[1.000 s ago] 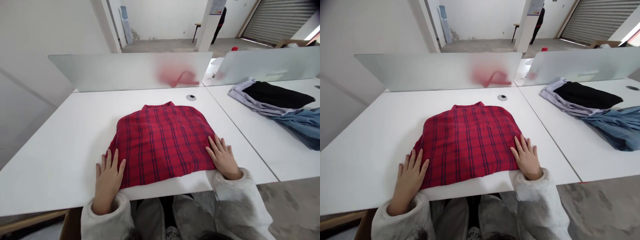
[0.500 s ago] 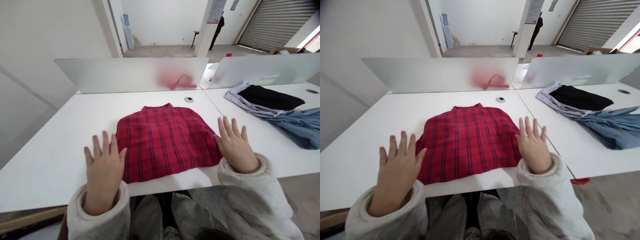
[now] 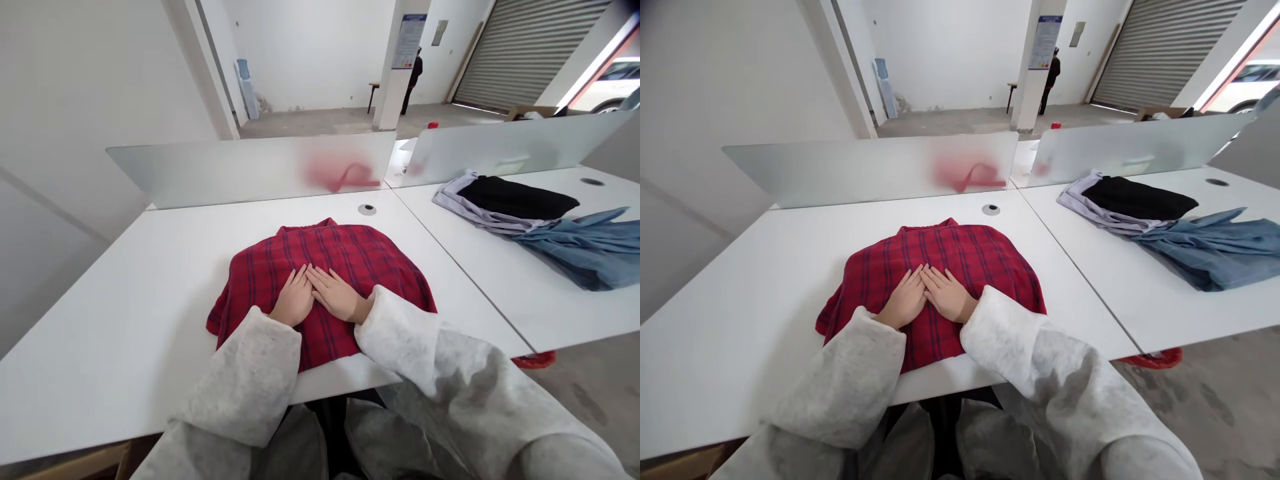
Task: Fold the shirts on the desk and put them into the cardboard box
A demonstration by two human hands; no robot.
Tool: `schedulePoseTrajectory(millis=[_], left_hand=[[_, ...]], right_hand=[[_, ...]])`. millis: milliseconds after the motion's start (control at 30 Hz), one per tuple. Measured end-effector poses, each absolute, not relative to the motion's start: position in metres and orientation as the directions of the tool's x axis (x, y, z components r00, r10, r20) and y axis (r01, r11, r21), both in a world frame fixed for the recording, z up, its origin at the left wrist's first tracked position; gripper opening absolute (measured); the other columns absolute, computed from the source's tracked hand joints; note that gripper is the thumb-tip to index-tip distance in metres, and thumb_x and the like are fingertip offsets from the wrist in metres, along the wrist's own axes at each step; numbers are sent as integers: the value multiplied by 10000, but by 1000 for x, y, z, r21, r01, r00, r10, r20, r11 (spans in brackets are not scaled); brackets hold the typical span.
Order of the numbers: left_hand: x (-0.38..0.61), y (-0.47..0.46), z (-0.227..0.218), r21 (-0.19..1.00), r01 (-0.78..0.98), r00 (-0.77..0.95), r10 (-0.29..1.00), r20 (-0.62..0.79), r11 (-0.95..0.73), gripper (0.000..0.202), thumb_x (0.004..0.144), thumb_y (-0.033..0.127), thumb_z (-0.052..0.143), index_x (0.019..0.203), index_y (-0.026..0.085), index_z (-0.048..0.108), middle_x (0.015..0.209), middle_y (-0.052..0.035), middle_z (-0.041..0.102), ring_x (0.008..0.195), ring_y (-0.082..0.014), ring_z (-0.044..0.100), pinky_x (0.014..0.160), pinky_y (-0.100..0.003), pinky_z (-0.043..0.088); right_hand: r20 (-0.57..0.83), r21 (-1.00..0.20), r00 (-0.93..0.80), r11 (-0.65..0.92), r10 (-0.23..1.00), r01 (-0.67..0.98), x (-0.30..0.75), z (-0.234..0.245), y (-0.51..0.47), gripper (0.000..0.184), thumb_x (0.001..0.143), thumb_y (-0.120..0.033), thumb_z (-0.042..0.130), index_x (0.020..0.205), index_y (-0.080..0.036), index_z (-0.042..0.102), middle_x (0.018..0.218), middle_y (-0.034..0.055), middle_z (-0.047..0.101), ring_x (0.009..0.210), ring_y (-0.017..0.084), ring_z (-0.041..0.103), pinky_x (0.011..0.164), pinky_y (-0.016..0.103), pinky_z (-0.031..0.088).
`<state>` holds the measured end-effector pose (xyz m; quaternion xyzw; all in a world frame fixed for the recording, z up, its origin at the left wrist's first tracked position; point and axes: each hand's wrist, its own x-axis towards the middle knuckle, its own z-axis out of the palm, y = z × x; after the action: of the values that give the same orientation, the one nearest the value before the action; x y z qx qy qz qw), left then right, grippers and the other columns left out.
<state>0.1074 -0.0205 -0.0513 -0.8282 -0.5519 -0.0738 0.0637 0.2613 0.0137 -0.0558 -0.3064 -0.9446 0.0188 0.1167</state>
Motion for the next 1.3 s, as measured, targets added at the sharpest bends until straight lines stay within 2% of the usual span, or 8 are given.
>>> schedulePoseTrajectory(millis=[167, 400, 600, 800, 867, 967, 1133, 1300], left_hand=[[79, -9, -50, 14, 966, 255, 955, 153, -260, 530, 958, 372, 263, 1398, 106, 390, 1470, -114, 362, 1378, -247, 289, 1116, -446, 258], [1, 4, -47, -34, 999, -11, 994, 109, 15, 611, 943, 443, 229, 1427, 85, 333, 1497, -131, 306, 1393, -274, 245, 1127, -459, 191], [-30, 0, -44, 63, 979, -196, 980, 33, 193, 626, 941, 433, 212, 1450, 73, 265, 1515, -157, 251, 1393, -310, 229, 1093, -504, 245], [-44, -4, -38, -25, 976, -214, 977, 12, 215, 581, 945, 375, 210, 1426, 67, 313, 1468, -188, 339, 1358, -333, 305, 1038, -549, 306], [-31, 1, -25, -97, 970, -221, 974, 40, 224, 570, 938, 368, 251, 1402, 55, 358, 1457, -190, 360, 1353, -371, 295, 1050, -596, 244], [11, 20, -1, -151, 978, -112, 976, 186, 141, 534, 941, 337, 255, 1356, 45, 422, 1447, -196, 377, 1359, -367, 281, 1076, -609, 158], [90, 58, 6, -35, 997, 80, 958, 274, -73, 497, 939, 246, 235, 1350, 47, 431, 1422, -181, 423, 1330, -297, 362, 1099, -532, 205], [105, 68, -37, 39, 998, 43, 978, 203, -51, 513, 919, 192, 245, 1386, 26, 377, 1455, -184, 365, 1363, -297, 307, 1102, -538, 212]], right_hand=[[197, -27, -756, 774, 624, 633, 288, -58, 40, 585, 961, -465, 314, 1439, -129, 321, 1494, 118, 297, 1392, 286, 220, 1110, 530, 216], [113, -21, -651, 657, 750, 753, 347, -62, 92, 539, 977, -398, 272, 1449, -137, 303, 1506, 96, 274, 1400, 286, 187, 1114, 516, 200], [84, -40, -533, 537, 842, 843, 387, -66, 116, 549, 977, -388, 260, 1444, -101, 303, 1505, 146, 258, 1387, 321, 210, 1073, 563, 248], [106, -17, -464, 468, 880, 884, 408, -51, 132, 516, 953, -433, 339, 1289, -87, 523, 1377, 213, 456, 1276, 329, 420, 1001, 529, 354], [137, -2, -446, 450, 885, 893, 399, -34, 137, 519, 940, -422, 377, 1250, -42, 544, 1309, 255, 508, 1257, 360, 432, 1013, 581, 300], [195, 20, -488, 494, 851, 869, 356, -6, 136, 503, 945, -345, 378, 1289, 6, 487, 1352, 269, 457, 1316, 379, 341, 1051, 616, 203], [311, 12, -656, 687, 688, 727, 249, 5, 112, 465, 962, -204, 270, 1384, -41, 381, 1451, 167, 374, 1352, 292, 307, 1097, 503, 230], [222, -62, -695, 721, 684, 690, 214, -34, 107, 477, 973, -203, 237, 1408, -39, 341, 1478, 142, 334, 1382, 264, 251, 1121, 495, 179]])
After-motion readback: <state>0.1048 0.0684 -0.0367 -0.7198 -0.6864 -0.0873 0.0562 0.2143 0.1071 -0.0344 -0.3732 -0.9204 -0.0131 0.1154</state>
